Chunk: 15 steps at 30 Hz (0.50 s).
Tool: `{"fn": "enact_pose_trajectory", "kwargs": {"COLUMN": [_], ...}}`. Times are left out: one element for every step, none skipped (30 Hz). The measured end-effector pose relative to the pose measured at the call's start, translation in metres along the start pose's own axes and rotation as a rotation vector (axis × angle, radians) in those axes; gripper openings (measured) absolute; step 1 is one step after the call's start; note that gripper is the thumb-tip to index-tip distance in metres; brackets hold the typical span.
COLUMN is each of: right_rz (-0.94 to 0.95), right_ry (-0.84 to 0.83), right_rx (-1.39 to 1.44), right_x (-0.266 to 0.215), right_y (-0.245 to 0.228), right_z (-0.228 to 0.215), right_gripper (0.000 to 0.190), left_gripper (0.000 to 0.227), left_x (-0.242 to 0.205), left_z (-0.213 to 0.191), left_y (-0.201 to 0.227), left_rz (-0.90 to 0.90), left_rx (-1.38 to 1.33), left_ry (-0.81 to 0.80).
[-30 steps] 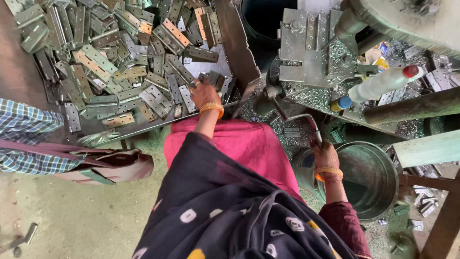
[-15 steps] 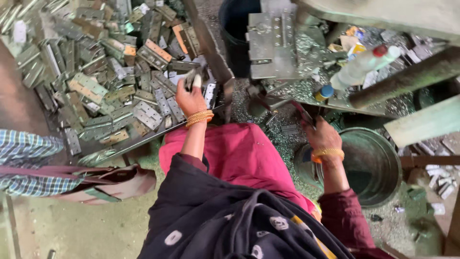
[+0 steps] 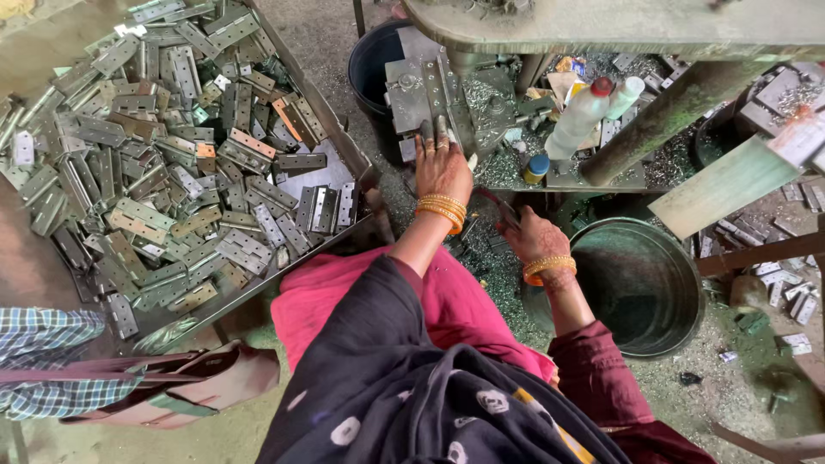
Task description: The person operates a drill press to process metal hinge components. They pick up a hinge from a tray, position it under the drill, activate the machine, and then place the processed piece back into the tray. This cycle is repeated continuously throughout the clip.
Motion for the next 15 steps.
{"fn": "enact_pose_trajectory", "kwargs": {"right_rz": [-0.027, -0.054, -0.053, -0.052, -0.052, -0.012, 0.032, 0.077, 0.108, 0.139, 0.168, 0.149, 0.127, 0.105, 0.079], "right_ry": [0.005, 0.010, 0.018, 0.026, 0.038, 0.045, 0.051, 0.057, 0.025, -0.007, -0.052, -0.054, -0.041, -0.027, -0.010], "right_rx": [0.012, 0.023, 0.038, 0.052, 0.062, 0.090, 0.120, 0.150, 0.111, 0.072, 0.034, 0.080, 0.121, 0.162, 0.140], "right_x": [0.006, 0.012, 0.014, 0.014, 0.016, 0.016, 0.013, 0.010, 0.008, 0.006, -0.001, -0.005, -0.002, 0.001, 0.005], "right_y": [0.000, 0.001, 0.004, 0.006, 0.009, 0.013, 0.016, 0.018, 0.021, 0.021, 0.022, 0.022, 0.022, 0.024, 0.023], "right_z": [0.003, 0.005, 0.009, 0.014, 0.016, 0.020, 0.026, 0.031, 0.036, 0.042, 0.049, 0.051, 0.047, 0.043, 0.038], "right_gripper": [0.055, 0.055, 0.054, 0.054, 0.054, 0.052, 0.052, 0.052, 0.051, 0.050, 0.049, 0.048, 0.047, 0.046, 0.044], "left_gripper": [0.060, 0.060, 0.059, 0.057, 0.056, 0.057, 0.059, 0.060, 0.056, 0.053, 0.050, 0.050, 0.051, 0.051, 0.049], "left_x": [0.004, 0.011, 0.017, 0.023, 0.029, 0.033, 0.036, 0.038, 0.037, 0.036, 0.028, 0.022, 0.022, 0.021, 0.020], "left_z": [0.001, 0.002, 0.005, 0.007, 0.010, 0.010, 0.011, 0.012, 0.014, 0.015, 0.017, 0.014, 0.009, 0.004, 0.004], "left_y": [-0.004, -0.008, -0.011, -0.013, -0.015, -0.015, -0.014, -0.014, -0.014, -0.015, -0.017, -0.017, -0.015, -0.012, -0.012], "left_rz": [-0.004, -0.009, -0.023, -0.036, -0.051, -0.054, -0.053, -0.053, -0.051, -0.049, -0.054, -0.038, -0.019, -0.001, 0.001], "left_rx": [-0.007, -0.014, -0.007, -0.001, 0.002, 0.020, 0.037, 0.054, 0.048, 0.043, 0.040, 0.045, 0.044, 0.043, 0.061], "left_ry": [-0.010, -0.021, -0.055, -0.090, -0.119, -0.121, -0.125, -0.128, -0.150, -0.172, -0.203, -0.159, -0.100, -0.040, -0.076]}}
Point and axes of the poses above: each hand's wrist, its own x-axis towards the middle knuckle, its own z-axis out of the palm, y = z × x, the point moved 6 cm from there along x, towards the middle knuckle, and after that the axes turned 5 degrees about -x, right-handed, at the moved point
